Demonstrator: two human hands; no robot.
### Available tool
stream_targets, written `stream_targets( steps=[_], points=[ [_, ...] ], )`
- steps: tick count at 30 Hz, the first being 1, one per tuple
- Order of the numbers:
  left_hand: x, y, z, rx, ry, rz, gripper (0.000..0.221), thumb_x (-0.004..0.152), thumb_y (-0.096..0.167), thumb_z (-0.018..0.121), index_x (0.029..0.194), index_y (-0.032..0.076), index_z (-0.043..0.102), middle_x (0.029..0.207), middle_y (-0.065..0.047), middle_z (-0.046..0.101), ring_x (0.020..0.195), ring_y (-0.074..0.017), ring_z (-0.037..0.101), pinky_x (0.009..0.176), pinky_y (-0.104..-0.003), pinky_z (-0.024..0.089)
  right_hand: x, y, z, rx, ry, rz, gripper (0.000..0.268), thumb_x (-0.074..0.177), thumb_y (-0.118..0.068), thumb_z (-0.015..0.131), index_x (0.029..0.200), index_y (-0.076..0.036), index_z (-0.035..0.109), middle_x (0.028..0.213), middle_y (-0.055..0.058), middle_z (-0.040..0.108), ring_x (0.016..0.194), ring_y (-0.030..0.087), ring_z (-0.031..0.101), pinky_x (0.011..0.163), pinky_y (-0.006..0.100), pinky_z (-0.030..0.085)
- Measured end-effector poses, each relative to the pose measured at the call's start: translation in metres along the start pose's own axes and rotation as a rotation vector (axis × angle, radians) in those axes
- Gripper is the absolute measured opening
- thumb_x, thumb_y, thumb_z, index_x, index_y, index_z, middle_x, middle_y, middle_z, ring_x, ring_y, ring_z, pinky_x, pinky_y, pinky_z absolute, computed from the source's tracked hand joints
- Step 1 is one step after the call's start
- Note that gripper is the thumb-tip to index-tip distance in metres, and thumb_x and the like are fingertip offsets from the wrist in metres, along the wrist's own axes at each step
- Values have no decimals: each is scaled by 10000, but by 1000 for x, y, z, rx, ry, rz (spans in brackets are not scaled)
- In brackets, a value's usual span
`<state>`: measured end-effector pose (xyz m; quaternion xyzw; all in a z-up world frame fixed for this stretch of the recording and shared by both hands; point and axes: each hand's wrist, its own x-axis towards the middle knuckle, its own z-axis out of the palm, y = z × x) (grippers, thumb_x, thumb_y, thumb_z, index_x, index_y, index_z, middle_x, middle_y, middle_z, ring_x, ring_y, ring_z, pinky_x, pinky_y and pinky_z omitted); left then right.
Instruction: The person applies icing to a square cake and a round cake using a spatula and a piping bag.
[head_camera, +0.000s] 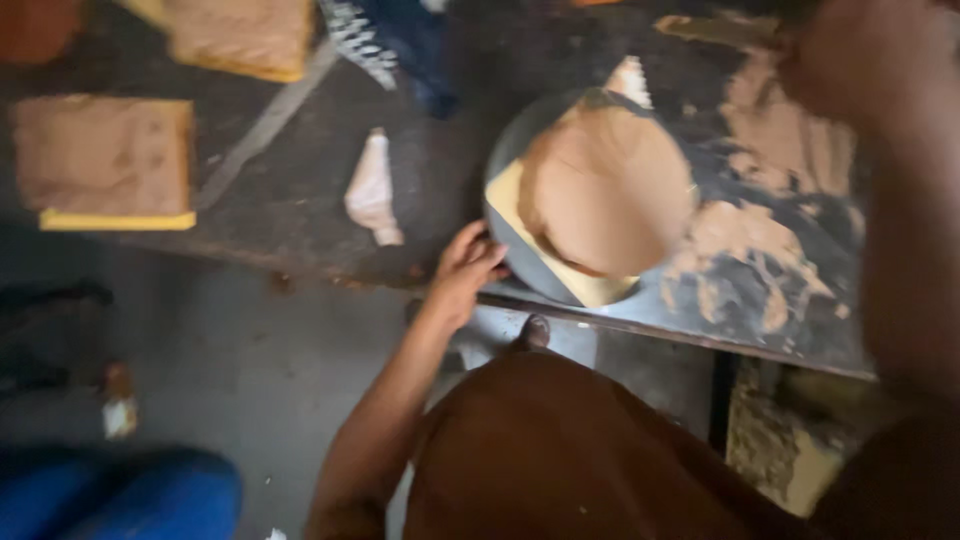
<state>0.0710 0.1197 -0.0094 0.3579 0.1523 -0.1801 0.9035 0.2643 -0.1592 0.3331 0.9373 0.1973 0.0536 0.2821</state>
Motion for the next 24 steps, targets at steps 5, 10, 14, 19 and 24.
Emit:
stream_targets(
  steps=[5, 10, 14, 19, 24],
  points=[
    [-4, 3, 13, 127, 16, 41, 367, 950, 78, 678, 1302, 57, 578, 1190, -48, 680, 1046, -180, 666, 787, -371, 597, -184, 55, 227, 388, 123, 347, 448, 1109, -394, 699, 952, 22, 644, 784, 238, 657, 700, 428, 647, 627, 518, 537],
    [-15, 11, 21, 225, 31, -4, 352, 929, 86, 670, 1274, 97, 600, 1128, -56, 677, 1004, -173, 680, 795, -400, 617, -337, -50, 348, 1030, -17, 660, 220, 741, -209, 796, 862, -47, 708, 887, 176, 731, 762, 348, 710, 698, 453, 564],
    [-31, -11, 25, 194, 47, -51, 249, 936, 83, 683, 1177, 80, 622, 1032, -48, 691, 938, -179, 688, 823, -437, 605, -347, -55, 363, 1080, 80, 421, 130, 812, -84, 744, 936, -44, 750, 1034, 205, 677, 906, 344, 684, 782, 426, 563],
    [-38, -34, 25, 157, 77, -9, 160, 943, 69, 691, 1094, 71, 638, 975, -39, 695, 912, -179, 693, 839, -446, 596, -307, -33, 345, 993, 47, 327, 144, 846, -58, 739, 978, -11, 770, 1043, 213, 677, 858, 371, 677, 748, 440, 546],
    [-43, -60, 31, -43, 102, 69, 153, 943, 33, 724, 1008, 110, 608, 988, -56, 690, 901, -214, 695, 826, -476, 603, -312, -36, 348, 1915, -638, 414, 230, 992, -59, 517, 1114, 67, 666, 924, 178, 705, 703, 254, 736, 570, 384, 579]
  ],
)
